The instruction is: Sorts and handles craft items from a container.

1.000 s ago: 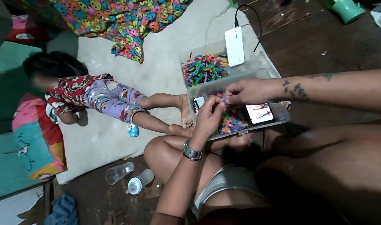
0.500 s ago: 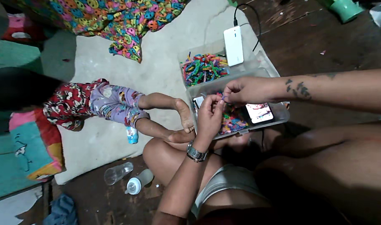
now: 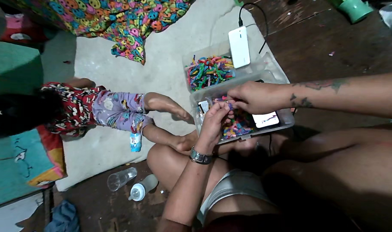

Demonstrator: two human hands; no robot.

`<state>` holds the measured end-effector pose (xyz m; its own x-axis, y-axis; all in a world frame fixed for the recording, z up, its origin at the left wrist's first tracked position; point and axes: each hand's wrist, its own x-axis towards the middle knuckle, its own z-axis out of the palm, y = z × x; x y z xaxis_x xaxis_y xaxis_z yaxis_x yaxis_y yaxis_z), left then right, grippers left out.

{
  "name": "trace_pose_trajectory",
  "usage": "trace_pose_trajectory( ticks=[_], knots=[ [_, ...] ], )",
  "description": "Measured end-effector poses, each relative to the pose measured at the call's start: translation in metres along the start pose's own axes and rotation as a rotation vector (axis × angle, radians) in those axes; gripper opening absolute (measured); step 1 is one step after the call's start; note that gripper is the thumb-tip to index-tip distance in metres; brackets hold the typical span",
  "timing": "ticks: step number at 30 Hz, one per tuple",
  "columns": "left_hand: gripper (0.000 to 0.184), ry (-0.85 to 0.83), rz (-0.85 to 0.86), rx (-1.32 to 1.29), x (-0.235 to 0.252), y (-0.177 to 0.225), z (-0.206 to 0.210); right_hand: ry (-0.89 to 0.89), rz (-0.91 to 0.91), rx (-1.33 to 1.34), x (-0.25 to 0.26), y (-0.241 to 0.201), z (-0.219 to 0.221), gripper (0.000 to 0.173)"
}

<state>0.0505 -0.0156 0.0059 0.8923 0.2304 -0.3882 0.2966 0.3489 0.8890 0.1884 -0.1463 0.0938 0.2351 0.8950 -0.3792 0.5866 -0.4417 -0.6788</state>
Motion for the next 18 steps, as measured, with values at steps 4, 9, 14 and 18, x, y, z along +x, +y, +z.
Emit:
trace_pose_trajectory(
  ticks=[4,9,14,18],
  knots=[
    [0.013,0.042,0.091,0.119,-0.002,-0.005,0.002,-0.03,0.122,0.111,-0.005,-0.007,-0.004,0.019],
    [0.008,0.109,0.17,0.296,-0.002,-0.005,0.006,-0.009,0.083,0.047,0.006,0.011,0.001,0.016],
    [0.007,0.15,0.298,0.361,0.0,-0.008,0.008,0.114,-0.02,0.028,0.017,0.027,0.013,0.015],
    [0.012,0.175,0.295,0.206,0.001,-0.006,0.012,0.159,0.019,0.149,0.015,0.015,0.01,0.016]
  ],
)
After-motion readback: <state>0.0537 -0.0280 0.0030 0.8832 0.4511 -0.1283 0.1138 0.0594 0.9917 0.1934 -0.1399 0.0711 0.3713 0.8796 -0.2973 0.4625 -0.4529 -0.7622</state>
